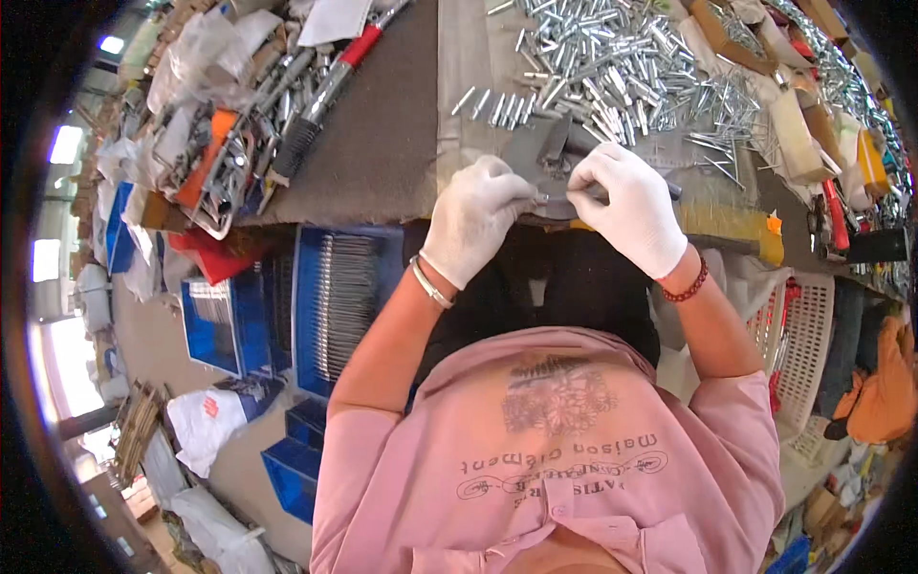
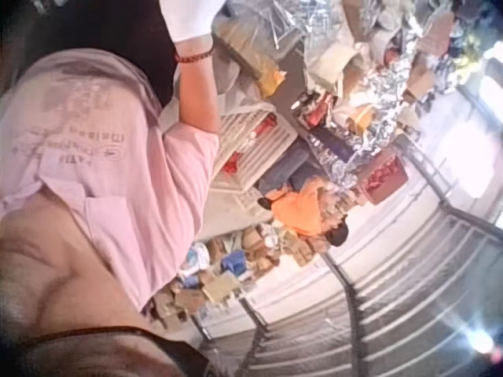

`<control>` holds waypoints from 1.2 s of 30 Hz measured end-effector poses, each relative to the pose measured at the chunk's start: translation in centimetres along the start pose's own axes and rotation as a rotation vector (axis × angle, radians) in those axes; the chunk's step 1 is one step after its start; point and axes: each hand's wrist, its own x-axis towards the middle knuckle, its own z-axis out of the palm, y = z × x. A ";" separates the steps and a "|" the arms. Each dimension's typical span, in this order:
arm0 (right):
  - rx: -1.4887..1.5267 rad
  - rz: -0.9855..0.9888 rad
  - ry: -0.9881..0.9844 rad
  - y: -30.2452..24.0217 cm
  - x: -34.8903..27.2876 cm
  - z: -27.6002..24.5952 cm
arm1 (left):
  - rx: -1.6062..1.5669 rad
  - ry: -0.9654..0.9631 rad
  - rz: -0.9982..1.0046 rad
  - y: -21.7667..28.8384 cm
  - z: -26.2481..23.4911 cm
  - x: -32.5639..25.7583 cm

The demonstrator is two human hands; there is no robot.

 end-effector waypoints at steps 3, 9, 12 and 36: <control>-0.022 -0.061 -0.003 0.2 -0.3 1.1 | 0.001 0.014 0.016 -0.3 0.3 -0.3; -0.026 -0.085 -0.051 -0.7 -0.4 2.0 | 0.000 0.052 0.032 -0.3 0.7 -1.3; -0.050 -0.098 -0.071 -0.6 -0.4 2.0 | 0.053 0.078 0.078 0.3 0.4 -1.2; -0.049 -0.027 -0.140 -0.4 0.3 1.8 | 0.038 0.053 0.022 0.2 0.2 -0.7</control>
